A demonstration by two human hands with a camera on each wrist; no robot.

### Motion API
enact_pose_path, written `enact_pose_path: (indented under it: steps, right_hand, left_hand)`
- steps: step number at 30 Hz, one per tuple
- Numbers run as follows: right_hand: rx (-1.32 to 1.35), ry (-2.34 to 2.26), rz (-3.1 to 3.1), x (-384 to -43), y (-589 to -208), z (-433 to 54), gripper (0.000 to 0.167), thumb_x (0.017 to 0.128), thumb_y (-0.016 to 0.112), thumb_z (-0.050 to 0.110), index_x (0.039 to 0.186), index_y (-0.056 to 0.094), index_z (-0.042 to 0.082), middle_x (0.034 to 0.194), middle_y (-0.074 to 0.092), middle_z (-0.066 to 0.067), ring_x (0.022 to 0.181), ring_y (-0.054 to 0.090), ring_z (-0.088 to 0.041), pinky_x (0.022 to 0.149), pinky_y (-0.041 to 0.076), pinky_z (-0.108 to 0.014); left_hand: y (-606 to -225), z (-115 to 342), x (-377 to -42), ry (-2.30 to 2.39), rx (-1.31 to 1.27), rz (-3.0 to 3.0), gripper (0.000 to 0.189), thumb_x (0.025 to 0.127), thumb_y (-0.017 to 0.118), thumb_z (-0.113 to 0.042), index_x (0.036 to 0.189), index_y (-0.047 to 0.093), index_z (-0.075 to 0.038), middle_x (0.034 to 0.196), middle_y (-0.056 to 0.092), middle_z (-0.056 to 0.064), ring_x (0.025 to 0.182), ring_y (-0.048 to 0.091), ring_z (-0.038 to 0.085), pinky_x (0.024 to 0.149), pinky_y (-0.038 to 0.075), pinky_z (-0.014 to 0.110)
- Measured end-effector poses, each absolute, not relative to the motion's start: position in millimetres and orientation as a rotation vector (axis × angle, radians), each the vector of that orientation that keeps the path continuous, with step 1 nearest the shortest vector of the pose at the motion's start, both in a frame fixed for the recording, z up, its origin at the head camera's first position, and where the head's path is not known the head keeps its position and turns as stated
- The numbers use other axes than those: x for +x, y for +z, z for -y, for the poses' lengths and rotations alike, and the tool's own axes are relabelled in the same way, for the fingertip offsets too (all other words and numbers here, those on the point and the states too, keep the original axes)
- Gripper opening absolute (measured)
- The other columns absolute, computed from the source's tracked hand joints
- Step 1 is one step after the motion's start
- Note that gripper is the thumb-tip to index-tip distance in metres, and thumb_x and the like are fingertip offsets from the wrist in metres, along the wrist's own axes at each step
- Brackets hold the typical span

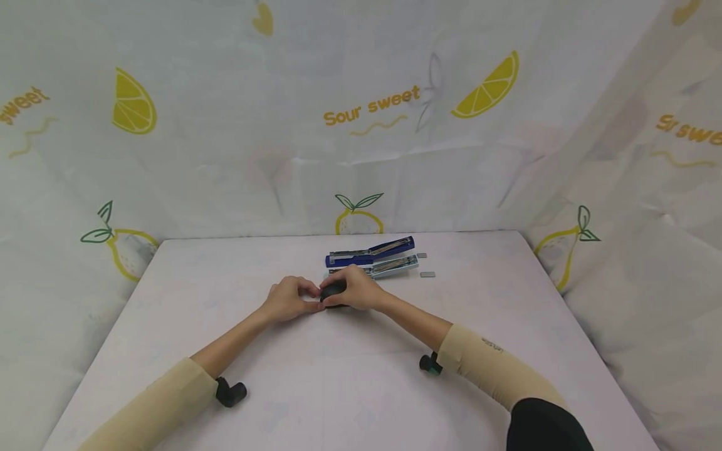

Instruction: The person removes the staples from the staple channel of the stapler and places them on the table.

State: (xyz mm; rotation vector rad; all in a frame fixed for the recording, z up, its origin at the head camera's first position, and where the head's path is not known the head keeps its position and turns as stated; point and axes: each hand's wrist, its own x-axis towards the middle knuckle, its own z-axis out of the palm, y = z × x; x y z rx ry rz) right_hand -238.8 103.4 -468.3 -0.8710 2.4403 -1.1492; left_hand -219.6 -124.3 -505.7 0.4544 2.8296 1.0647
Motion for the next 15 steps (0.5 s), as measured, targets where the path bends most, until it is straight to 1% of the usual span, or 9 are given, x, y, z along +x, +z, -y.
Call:
enact_pose_path:
  steps: [10, 15]
  right_hand:
    - [-0.822, -1.203, -2.429, -238.3, -471.3, -103.6, 0.031, 0.092, 0.086, 0.012, 0.123, 0.082, 0.008, 0.124, 0.082, -0.010, 0.114, 0.069, -0.019, 0.097, 0.053, -0.031]
    - [-0.796, -1.235, -2.416, -237.7, -472.4, -103.4, 0.031, 0.092, 0.087, 0.011, 0.122, 0.082, 0.008, 0.123, 0.083, -0.009, 0.116, 0.071, -0.020, 0.098, 0.055, -0.032]
  left_hand:
    - [-501.8, 123.3, -222.1, 1.017, 0.440, -2.819, 0.025, 0.082, 0.094, -0.036, 0.102, 0.086, -0.023, 0.104, 0.084, -0.007, 0.110, 0.073, 0.020, 0.098, 0.047, 0.058]
    - [-502.6, 123.7, -222.8, 1.008, 0.446, -2.823, 0.024, 0.082, 0.094, -0.037, 0.100, 0.085, -0.024, 0.102, 0.083, -0.008, 0.107, 0.073, 0.018, 0.094, 0.047, 0.054]
